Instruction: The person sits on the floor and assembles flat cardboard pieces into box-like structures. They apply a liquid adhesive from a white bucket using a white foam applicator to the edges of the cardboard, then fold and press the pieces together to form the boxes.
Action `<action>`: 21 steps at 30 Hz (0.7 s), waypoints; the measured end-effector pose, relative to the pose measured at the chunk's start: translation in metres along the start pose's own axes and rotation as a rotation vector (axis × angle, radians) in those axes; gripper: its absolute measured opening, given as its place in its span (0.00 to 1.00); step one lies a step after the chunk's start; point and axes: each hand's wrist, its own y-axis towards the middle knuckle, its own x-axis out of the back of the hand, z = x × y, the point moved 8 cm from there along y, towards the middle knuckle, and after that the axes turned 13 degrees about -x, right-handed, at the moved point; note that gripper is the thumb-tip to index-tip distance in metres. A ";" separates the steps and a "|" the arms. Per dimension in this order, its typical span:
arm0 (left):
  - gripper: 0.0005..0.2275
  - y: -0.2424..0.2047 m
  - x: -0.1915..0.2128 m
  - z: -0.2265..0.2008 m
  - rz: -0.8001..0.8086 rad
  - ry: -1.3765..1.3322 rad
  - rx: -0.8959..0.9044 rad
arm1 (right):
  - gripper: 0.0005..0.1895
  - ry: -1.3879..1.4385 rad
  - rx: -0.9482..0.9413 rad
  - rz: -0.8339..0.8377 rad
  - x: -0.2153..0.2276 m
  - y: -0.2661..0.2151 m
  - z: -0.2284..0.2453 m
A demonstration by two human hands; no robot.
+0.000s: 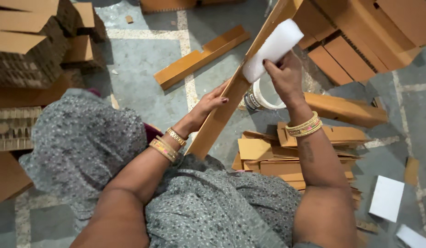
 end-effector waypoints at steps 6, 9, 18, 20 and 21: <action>0.31 0.020 -0.002 -0.008 -0.050 -0.154 -0.040 | 0.16 0.038 0.031 0.033 -0.017 -0.013 0.020; 0.31 0.033 0.003 -0.009 -0.063 -0.170 -0.108 | 0.16 -0.030 0.004 0.024 -0.021 -0.017 0.021; 0.31 0.074 0.016 -0.004 -0.186 -0.337 -0.090 | 0.18 0.066 -0.016 0.107 -0.034 -0.019 0.027; 0.30 0.079 0.018 -0.003 -0.194 -0.381 -0.083 | 0.17 -0.091 -0.031 0.085 -0.036 -0.021 0.028; 0.30 0.080 0.019 -0.004 -0.202 -0.408 -0.096 | 0.17 -0.106 -0.048 0.098 -0.039 -0.022 0.027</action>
